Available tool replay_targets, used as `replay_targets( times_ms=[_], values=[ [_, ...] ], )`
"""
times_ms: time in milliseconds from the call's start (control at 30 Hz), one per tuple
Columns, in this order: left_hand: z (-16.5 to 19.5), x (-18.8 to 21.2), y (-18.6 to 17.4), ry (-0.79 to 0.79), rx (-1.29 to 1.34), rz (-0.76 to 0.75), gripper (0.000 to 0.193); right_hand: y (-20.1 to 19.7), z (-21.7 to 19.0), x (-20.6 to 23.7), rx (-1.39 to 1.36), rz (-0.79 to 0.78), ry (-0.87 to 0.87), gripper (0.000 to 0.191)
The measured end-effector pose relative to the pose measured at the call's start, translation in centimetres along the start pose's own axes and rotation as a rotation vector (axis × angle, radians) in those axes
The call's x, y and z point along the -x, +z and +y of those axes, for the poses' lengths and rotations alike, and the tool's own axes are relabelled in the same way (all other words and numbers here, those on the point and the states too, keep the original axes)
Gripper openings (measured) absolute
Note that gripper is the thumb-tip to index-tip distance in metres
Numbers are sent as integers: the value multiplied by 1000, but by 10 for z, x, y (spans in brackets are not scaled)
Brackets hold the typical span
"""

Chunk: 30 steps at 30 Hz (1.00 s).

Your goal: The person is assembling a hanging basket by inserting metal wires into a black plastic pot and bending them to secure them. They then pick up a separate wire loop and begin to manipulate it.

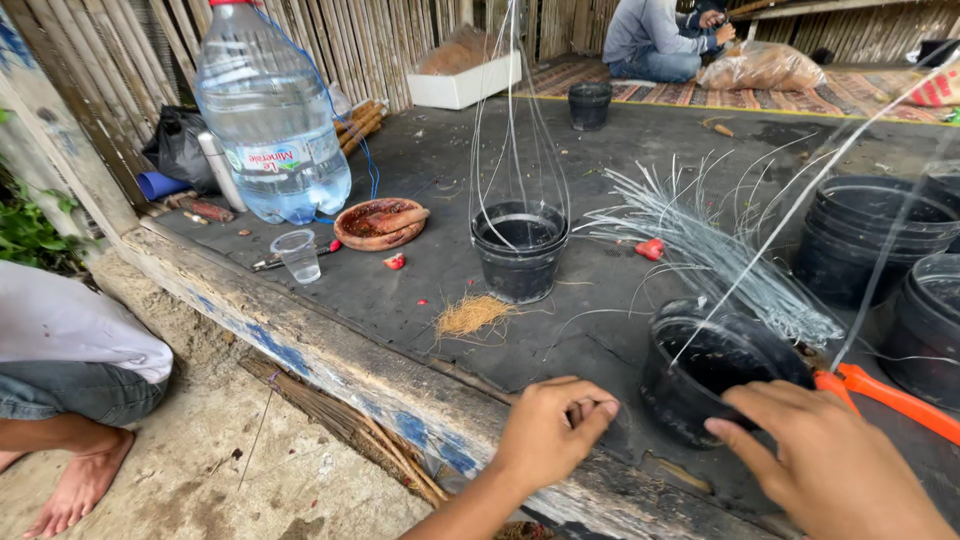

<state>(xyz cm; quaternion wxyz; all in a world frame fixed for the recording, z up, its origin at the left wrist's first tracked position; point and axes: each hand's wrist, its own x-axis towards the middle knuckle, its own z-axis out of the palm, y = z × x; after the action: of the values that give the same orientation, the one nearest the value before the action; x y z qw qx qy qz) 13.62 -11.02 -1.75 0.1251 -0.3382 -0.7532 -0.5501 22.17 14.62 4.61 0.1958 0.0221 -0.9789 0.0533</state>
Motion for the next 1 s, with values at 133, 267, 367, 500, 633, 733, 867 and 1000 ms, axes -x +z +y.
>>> replay_targets(
  times_ms=[133,267,367,500,633,733,867,1000],
  values=[
    [-1,10,-9,80,-96,-17,9,-2,-37,-8,-60,102,10,35],
    [-12,22,-11,254,-245,-36,11,-6,-89,-35,-30,253,65,29],
    [-24,23,-12,255,-240,-97,13,-9,-119,-76,-49,442,-110,25],
    [-39,24,-10,215,-226,-158,16,-15,-144,-139,-40,575,-352,24],
    [-57,27,-6,270,-200,-123,18,-16,-167,-189,-14,640,-498,26],
    [-73,23,3,291,-195,-150,21,-13,-181,-208,2,573,-406,26],
    [-93,21,16,275,-179,-210,27,-2,-193,-222,91,499,-360,30],
    [-104,23,25,299,-120,-165,34,8,-195,-236,119,394,-407,32]
  ],
)
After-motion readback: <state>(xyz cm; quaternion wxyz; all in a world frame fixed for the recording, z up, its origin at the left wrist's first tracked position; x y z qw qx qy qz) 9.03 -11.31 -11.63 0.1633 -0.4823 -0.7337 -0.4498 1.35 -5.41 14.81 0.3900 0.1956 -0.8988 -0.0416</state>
